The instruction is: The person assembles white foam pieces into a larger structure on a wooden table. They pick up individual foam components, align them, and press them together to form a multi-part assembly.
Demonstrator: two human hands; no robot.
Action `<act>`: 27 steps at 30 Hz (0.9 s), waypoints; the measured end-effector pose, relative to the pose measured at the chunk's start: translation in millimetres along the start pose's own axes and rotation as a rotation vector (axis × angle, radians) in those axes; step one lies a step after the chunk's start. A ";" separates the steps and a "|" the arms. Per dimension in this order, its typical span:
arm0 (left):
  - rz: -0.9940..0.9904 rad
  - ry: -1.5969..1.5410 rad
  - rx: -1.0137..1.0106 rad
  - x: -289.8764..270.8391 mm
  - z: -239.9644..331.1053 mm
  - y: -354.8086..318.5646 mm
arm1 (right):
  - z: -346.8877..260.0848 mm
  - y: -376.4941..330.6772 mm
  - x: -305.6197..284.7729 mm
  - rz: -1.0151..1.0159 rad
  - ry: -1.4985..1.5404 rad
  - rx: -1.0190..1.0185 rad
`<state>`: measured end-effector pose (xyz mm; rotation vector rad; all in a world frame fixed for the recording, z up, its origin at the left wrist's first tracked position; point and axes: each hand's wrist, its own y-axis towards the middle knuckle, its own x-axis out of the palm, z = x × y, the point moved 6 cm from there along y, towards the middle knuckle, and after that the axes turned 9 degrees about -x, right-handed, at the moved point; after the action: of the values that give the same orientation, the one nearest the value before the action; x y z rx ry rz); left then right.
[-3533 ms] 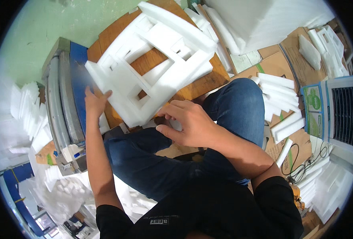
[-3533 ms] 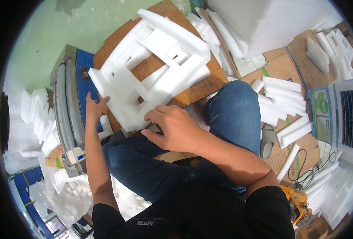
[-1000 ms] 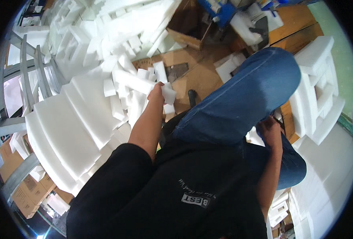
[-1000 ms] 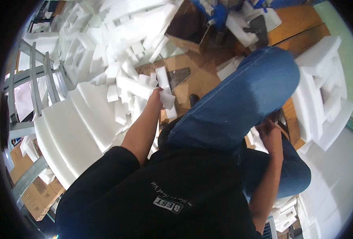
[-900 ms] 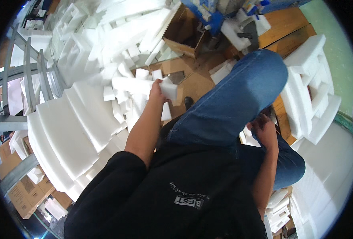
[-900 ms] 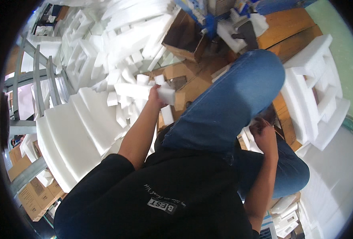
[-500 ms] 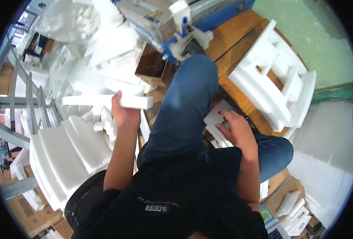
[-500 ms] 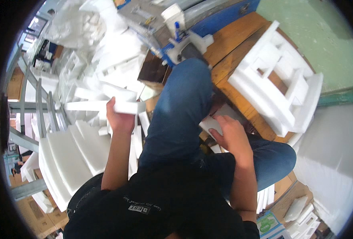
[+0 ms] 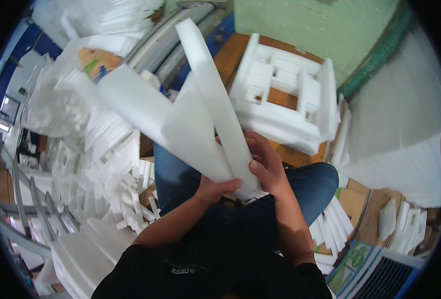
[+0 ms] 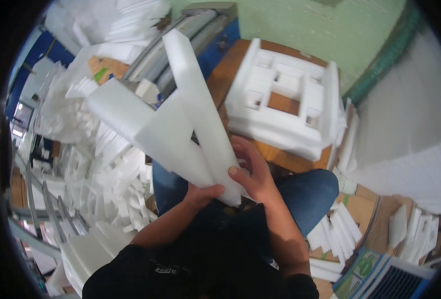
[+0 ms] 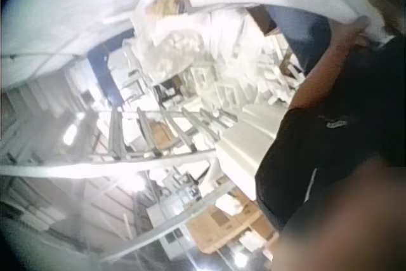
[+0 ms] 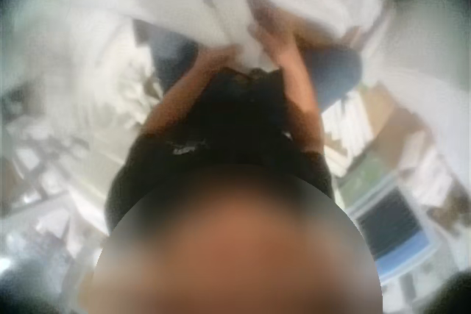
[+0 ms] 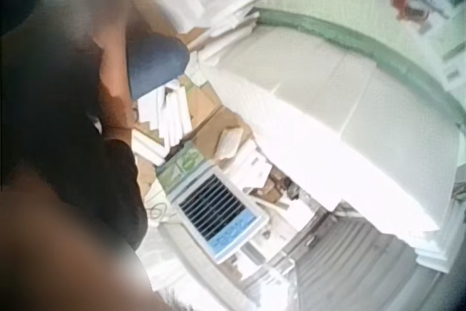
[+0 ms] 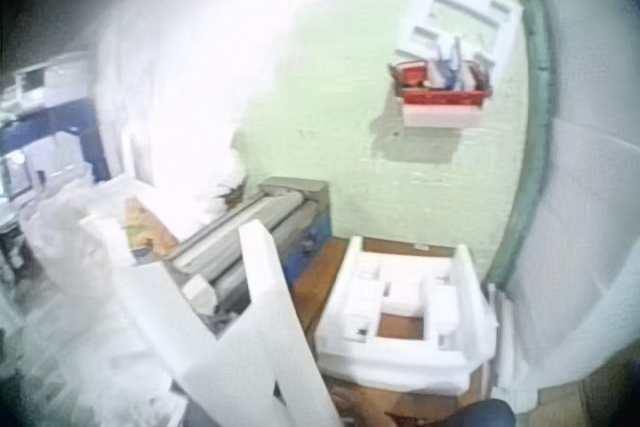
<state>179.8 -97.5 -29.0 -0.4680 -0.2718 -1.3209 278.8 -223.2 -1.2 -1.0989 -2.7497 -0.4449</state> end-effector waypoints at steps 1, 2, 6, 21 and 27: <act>-0.027 0.022 -0.006 5.6 -2.5 3.0 | -5.1 0.0 -4.0 -0.010 -0.033 -0.012; -0.050 0.042 -0.010 9.9 -3.3 5.3 | -9.3 -0.7 -7.2 -0.025 -0.065 -0.022; -0.040 0.154 -0.135 10.7 -15.4 -5.0 | -7.6 -7.9 -8.0 0.014 -0.256 0.081; 0.532 0.153 0.468 -66.6 93.5 -148.5 | -78.8 84.5 239.9 -0.888 -0.354 -0.367; 0.867 -0.371 0.639 -165.4 39.8 -177.2 | 26.8 93.5 336.0 -1.174 -0.381 -0.067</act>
<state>-27.9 33.3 -37.6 -0.2246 -0.6825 -0.2553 100.4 67.8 75.6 0.6381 -3.4502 -0.4505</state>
